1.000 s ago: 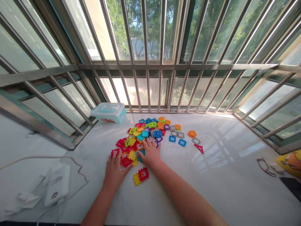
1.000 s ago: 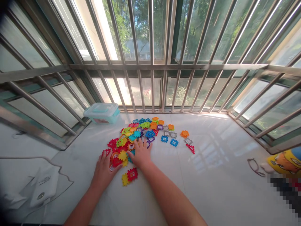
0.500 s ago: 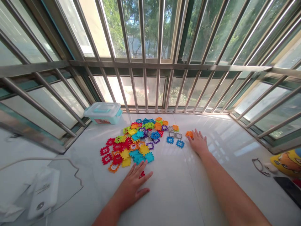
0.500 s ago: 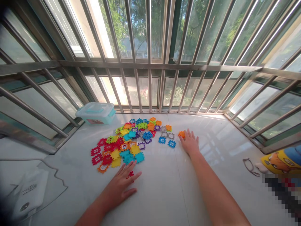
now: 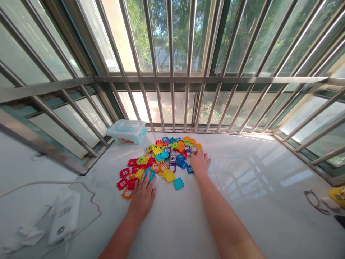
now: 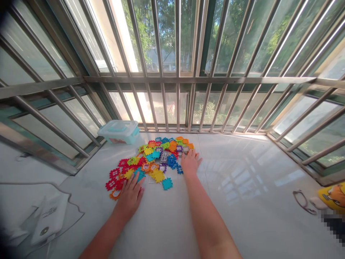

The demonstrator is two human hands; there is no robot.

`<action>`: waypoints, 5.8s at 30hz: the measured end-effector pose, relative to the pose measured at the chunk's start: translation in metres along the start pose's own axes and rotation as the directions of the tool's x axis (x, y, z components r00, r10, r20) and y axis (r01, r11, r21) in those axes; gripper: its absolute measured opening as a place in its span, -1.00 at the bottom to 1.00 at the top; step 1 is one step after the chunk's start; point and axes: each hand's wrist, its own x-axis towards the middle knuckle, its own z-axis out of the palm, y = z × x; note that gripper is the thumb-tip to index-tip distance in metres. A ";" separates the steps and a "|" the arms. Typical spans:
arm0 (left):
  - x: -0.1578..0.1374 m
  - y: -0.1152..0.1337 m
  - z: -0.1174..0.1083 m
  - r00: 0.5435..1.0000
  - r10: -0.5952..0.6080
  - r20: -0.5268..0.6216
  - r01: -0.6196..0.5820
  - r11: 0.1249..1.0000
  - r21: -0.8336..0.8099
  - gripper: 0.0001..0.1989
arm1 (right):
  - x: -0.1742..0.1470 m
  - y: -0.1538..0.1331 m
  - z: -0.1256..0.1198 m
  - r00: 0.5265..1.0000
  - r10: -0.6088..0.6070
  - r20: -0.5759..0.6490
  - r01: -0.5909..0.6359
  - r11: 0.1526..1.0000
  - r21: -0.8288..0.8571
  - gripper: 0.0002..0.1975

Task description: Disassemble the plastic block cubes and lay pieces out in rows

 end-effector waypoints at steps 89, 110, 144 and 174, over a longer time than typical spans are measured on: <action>0.005 0.042 -0.007 0.974 -0.208 -0.089 0.207 0.978 -0.017 -0.71 | -0.129 -0.061 0.035 0.769 -0.639 0.027 0.639 0.770 0.008 -0.47; -0.011 0.068 -0.023 0.956 0.147 -0.253 -0.185 0.973 -0.136 -0.86 | -0.126 0.012 0.001 0.796 -0.591 -0.133 0.596 0.803 0.001 -0.86; 0.031 0.116 -0.002 0.936 -0.060 0.347 0.209 0.888 -0.410 -0.72 | -0.127 0.000 -0.010 0.869 -0.491 -0.059 0.482 0.867 -0.127 -0.76; 0.119 0.108 0.039 0.903 -0.366 0.223 0.426 0.823 -0.375 -0.75 | -0.108 0.014 0.002 0.907 -0.415 -0.069 0.418 0.908 0.028 -0.52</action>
